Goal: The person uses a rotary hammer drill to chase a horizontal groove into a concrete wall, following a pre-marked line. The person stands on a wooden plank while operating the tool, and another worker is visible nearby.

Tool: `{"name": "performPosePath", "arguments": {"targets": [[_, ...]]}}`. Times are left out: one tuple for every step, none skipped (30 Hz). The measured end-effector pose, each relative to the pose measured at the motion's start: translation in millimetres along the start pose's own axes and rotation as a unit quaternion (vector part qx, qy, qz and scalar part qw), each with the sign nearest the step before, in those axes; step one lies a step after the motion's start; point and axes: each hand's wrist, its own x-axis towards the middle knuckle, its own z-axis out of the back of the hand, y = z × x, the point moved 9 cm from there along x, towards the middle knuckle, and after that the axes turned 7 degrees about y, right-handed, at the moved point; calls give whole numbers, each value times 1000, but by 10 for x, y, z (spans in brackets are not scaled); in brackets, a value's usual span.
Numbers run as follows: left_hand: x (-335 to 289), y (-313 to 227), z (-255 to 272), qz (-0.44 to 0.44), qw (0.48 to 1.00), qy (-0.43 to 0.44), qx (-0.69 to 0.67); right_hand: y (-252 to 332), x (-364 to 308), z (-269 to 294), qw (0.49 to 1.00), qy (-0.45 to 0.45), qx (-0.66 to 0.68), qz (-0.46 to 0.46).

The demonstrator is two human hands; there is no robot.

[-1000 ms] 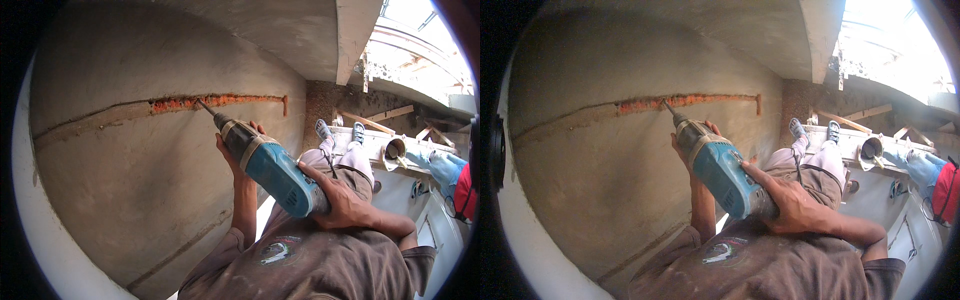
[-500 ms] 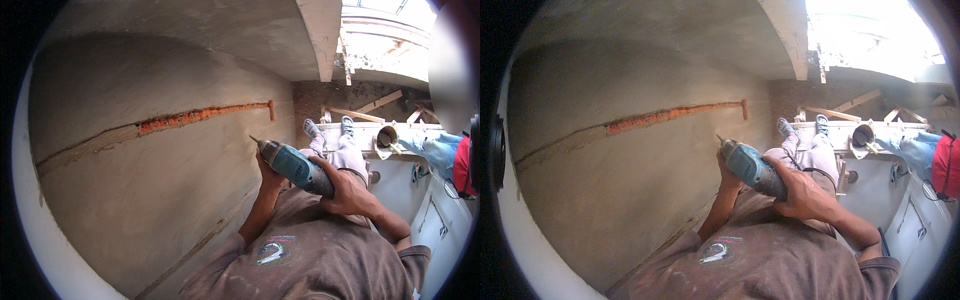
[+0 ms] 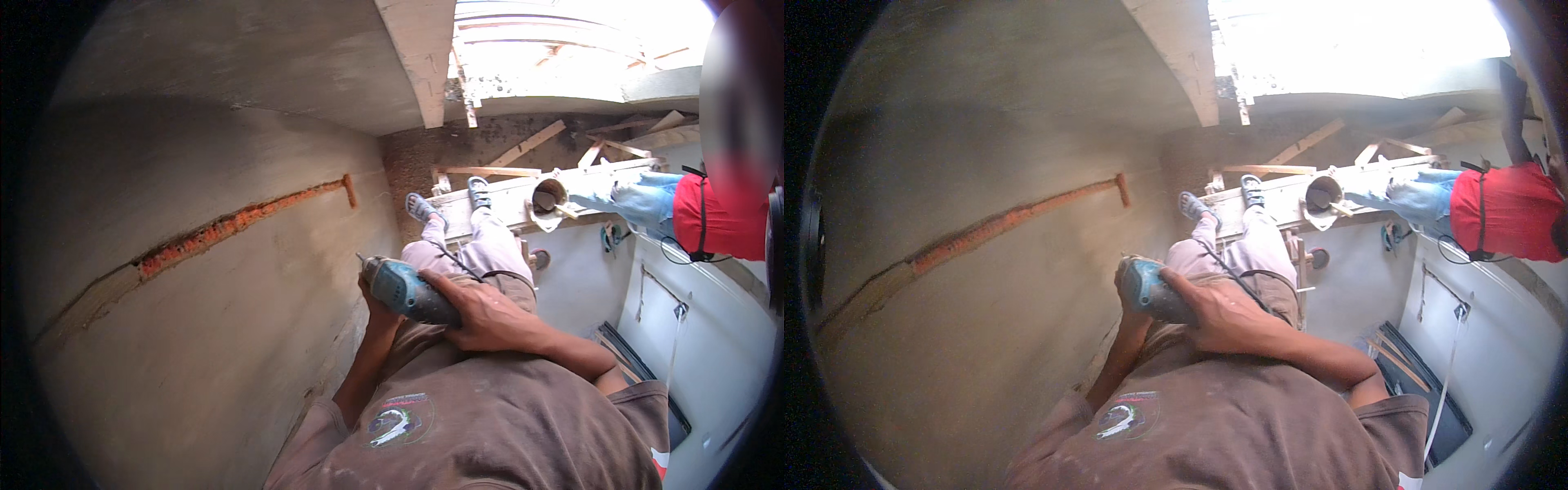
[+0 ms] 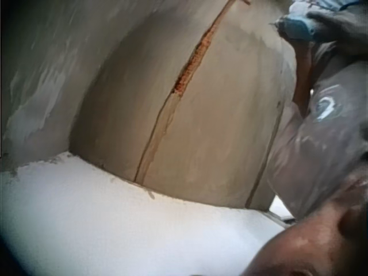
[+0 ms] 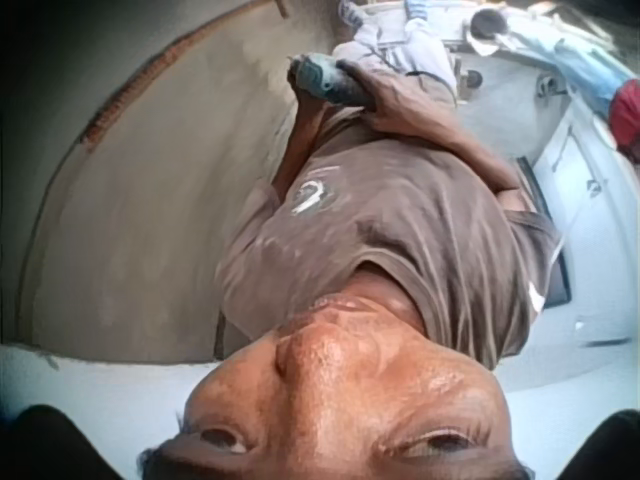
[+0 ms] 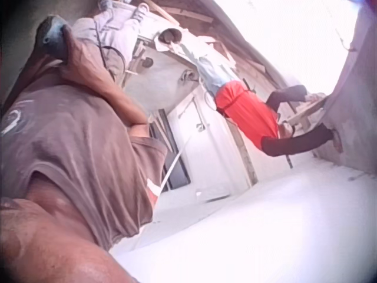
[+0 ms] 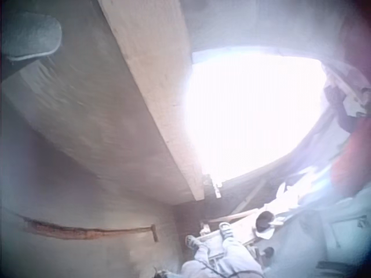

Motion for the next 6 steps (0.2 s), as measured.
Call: {"name": "performPosePath", "arguments": {"targets": [[33,29,-47,11,999,35,5,-15,13,-10,1000,0,2,-3],[22,37,-10,2,1000,5,17,-24,14,-19,1000,-1,4,-4],[23,29,86,4,1000,16,-10,-36,21,-32,1000,-2,7,-5],[38,-48,616,-70,993,2,93,38,26,-45,1000,-12,-7,15],[66,-141,756,-140,971,-13,192,7,79,-83,1000,-6,-8,19],[-273,-57,884,-131,975,-4,181,-12,145,-132,1000,-1,-9,23]]}}
